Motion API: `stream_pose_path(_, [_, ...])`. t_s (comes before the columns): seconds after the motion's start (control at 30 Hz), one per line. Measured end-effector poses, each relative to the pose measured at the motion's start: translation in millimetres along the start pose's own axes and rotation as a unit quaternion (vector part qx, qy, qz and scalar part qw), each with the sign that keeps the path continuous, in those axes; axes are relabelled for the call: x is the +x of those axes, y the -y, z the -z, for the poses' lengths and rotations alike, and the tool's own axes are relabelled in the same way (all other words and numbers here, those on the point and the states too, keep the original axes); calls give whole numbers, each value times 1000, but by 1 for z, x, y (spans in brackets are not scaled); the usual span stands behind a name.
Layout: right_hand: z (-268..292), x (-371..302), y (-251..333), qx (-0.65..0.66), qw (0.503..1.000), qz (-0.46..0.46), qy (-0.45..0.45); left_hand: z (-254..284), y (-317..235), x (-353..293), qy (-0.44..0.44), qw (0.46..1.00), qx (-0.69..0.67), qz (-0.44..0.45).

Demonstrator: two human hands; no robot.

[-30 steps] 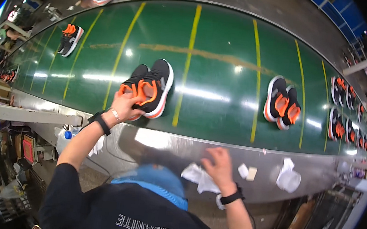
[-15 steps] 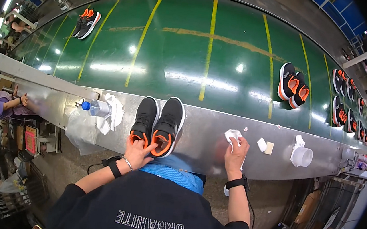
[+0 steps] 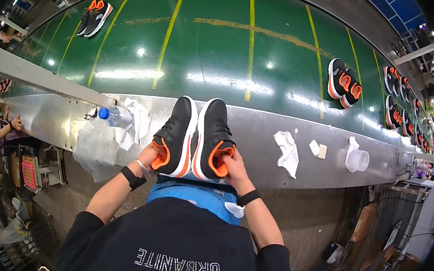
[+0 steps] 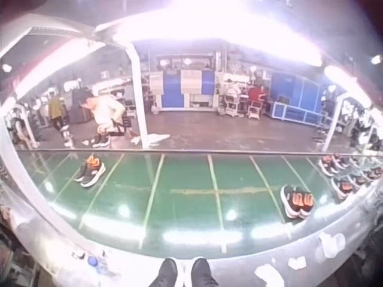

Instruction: Inspecting and cleaning finished shoes on a conveyor belt in a factory setting.

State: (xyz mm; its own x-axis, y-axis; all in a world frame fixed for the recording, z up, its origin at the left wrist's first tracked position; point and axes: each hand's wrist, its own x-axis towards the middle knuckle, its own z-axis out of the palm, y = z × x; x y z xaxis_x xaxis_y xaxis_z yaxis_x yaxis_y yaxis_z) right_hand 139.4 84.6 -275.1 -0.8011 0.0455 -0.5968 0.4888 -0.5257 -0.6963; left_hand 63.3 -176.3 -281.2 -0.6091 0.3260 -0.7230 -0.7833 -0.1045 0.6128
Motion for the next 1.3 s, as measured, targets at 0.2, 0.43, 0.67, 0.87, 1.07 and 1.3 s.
stream_pose_path(0.2, [19,-21,-29,143,989,-27,-4,-3,20,1,46,996,-62,51])
stream_pose_path(0.43, [26,-25,-16,49,999,-19,4,-6,25,5,97,986,-114,71])
stream_pose_path(0.67, [30,-15,-20,103,992,42,61,0,22,19,119,981,-137,66])
stream_pose_path(0.87, [26,-14,-8,139,985,53,87,4,11,20,138,989,-55,-8])
stream_pose_path(1.07, [27,-14,3,148,985,9,86,8,-1,19,158,986,-37,-38])
stream_pose_path(1.3, [33,-12,5,139,988,-13,71,16,2,18,155,986,13,-54])
